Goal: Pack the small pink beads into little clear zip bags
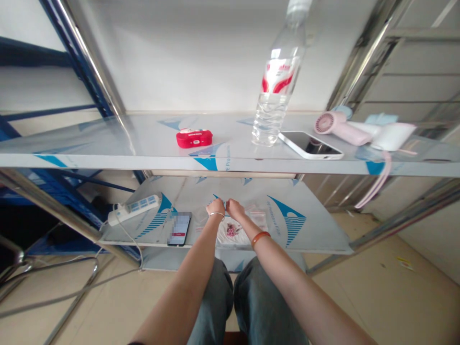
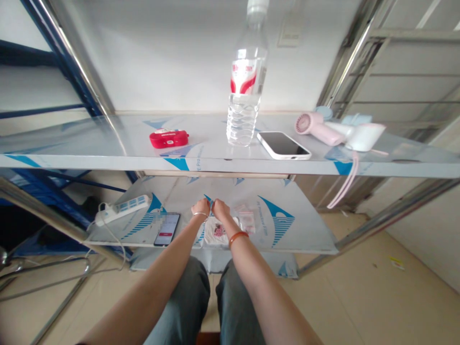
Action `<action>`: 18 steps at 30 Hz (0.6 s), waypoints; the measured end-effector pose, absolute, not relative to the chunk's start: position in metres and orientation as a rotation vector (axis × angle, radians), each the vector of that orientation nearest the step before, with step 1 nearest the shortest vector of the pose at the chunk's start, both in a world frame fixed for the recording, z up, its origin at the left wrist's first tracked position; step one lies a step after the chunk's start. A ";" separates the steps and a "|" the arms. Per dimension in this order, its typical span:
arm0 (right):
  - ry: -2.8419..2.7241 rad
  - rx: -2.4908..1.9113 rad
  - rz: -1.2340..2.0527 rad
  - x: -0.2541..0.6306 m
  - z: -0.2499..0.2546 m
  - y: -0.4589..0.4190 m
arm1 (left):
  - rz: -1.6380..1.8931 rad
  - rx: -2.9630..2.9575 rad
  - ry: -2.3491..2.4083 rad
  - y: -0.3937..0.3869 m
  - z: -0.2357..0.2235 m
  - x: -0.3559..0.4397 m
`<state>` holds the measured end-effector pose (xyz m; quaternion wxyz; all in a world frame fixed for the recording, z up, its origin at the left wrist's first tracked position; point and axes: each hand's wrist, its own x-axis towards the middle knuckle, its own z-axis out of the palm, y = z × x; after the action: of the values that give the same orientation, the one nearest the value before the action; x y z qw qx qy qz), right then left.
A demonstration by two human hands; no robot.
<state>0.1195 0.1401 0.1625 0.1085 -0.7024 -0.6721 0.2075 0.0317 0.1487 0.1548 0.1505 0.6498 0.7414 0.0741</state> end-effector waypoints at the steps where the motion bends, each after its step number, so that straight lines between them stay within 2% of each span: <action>1: -1.982 -2.086 0.590 0.119 0.162 0.140 | 0.208 1.878 2.128 0.148 0.156 0.030; 7: -2.093 -2.107 0.397 0.126 0.156 0.149 | 0.148 1.997 2.141 0.149 0.162 0.023; 13: -2.078 -1.871 0.166 0.144 0.136 0.157 | 0.121 2.139 1.906 0.165 0.155 0.012; 18: -2.148 -1.782 0.302 0.141 0.132 0.164 | 0.112 2.178 1.854 0.171 0.153 0.014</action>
<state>0.1409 0.1639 0.1318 0.1662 -0.6259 -0.7546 0.1060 0.0138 0.1709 0.1530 0.1393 0.7535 0.6413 0.0386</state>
